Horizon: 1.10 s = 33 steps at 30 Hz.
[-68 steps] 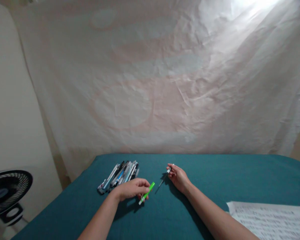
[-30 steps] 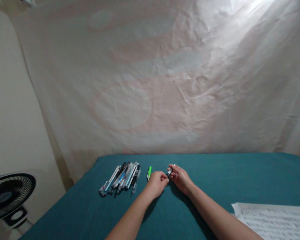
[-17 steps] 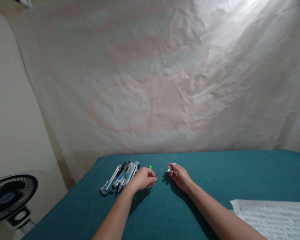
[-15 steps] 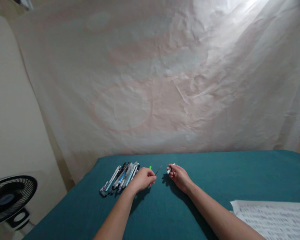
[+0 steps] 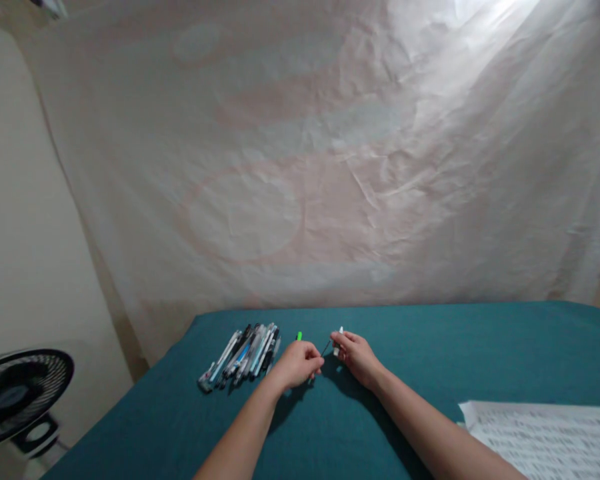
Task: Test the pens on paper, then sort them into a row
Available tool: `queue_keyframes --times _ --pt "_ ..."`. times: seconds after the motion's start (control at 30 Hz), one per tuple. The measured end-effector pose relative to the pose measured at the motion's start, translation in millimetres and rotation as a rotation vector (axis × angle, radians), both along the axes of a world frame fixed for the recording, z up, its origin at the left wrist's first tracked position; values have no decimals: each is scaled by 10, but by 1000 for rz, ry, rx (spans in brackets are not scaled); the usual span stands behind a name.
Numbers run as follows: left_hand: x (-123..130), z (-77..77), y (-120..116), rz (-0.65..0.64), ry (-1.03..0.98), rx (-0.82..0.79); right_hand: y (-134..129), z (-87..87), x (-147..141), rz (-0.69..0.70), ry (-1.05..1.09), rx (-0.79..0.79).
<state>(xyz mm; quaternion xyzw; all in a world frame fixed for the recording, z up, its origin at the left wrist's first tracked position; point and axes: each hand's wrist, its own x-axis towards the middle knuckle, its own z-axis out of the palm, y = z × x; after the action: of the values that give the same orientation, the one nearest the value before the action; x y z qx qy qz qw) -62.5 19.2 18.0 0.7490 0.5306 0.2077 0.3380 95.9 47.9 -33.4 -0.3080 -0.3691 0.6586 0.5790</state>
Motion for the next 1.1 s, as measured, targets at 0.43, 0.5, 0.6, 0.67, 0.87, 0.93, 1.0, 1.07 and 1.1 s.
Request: queue_keyframes --times 0.43,0.5,0.6,0.67,0.87,0.93,1.0,1.07,1.1 --pt "27 22 49 123 -175 20 -29 -38 -13 47 -124 121" --pt "68 4 39 126 -194 13 -38 -30 -14 64 -151 142" --pt "119 -21 10 129 -196 11 -46 -17 -8 85 -186 168" --pt "139 -32 2 138 -177 15 -52 -8 -4 95 -206 179" --pt "-14 11 186 233 -2 61 -53 -8 -12 56 -233 190" --pt "-129 49 316 305 103 79 -42 -18 -19 42 -239 187" --pt "-229 83 445 378 222 79 -32 -27 -24 35 -247 184" --pt "-290 97 551 433 333 62 -27 -32 -27 34 -254 183" --pt "-304 96 593 453 381 50 -26 -33 -28 34 -258 182"
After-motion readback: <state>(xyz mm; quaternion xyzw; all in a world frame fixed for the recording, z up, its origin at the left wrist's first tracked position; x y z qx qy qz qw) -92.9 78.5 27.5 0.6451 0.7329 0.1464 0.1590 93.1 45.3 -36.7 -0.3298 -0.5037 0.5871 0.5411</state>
